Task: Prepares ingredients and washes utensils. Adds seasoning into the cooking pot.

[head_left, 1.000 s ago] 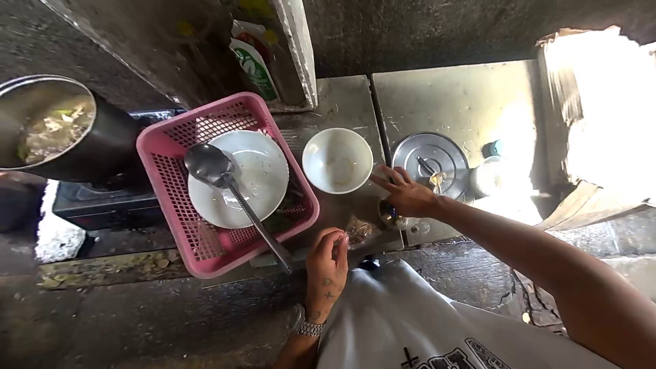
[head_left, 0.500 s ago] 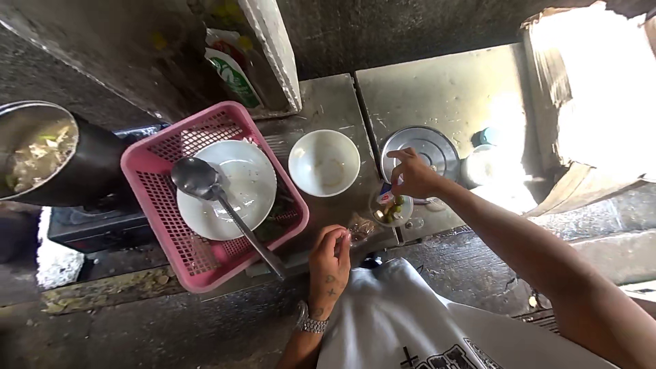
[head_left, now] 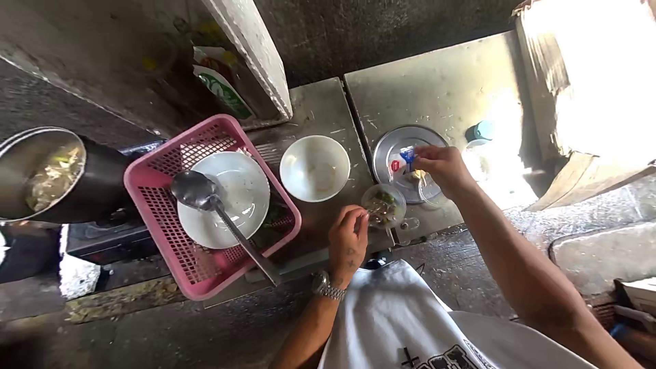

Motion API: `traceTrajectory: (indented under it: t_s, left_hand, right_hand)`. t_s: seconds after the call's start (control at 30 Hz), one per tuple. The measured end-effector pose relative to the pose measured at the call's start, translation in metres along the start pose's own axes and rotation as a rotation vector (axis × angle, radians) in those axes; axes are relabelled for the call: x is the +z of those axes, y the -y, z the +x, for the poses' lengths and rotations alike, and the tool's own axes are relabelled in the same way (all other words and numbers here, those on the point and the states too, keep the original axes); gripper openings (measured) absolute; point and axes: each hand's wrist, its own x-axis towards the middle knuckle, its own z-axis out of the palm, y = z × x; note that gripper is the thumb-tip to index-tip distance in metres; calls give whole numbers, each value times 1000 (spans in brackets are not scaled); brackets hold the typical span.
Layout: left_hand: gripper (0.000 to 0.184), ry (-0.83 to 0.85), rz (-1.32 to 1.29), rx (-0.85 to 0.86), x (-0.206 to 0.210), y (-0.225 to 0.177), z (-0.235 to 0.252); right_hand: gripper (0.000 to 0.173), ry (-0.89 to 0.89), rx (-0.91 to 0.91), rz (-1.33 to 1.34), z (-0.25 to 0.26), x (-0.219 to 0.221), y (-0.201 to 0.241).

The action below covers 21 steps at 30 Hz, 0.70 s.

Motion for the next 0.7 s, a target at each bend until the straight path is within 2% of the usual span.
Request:
traceTrajectory:
  t_s: [0.1,0.17,0.3,0.4,0.53,0.63,0.7]
  left_hand:
    - [30,133,80,-24,14,-4,9]
    - [36,78,27,3,11,-13,8]
    - [40,-49,-245,30,-18,-47,13]
    - [32,-158,-370,20,-27,-54,16]
    - [12,-357,-402,-103,-43,-44,7]
    - [14,-432,-439,-165,-71,-30,-2]
    - [13,-438,-477,-171,-95,-18,-6]
  right_hand:
    - [21,-100,-10,188,-33,5,9]
    - [20,-124,-7,242,-59,12,15]
    - [8,-164,26,421,-87,46,29]
    - [8,-111,82,589,-94,82,40]
    - [10,35,182,766,-98,129,58]
    - [9,114,131,771,-101,157,69]
    - [21,179,92,751,-104,170,76]
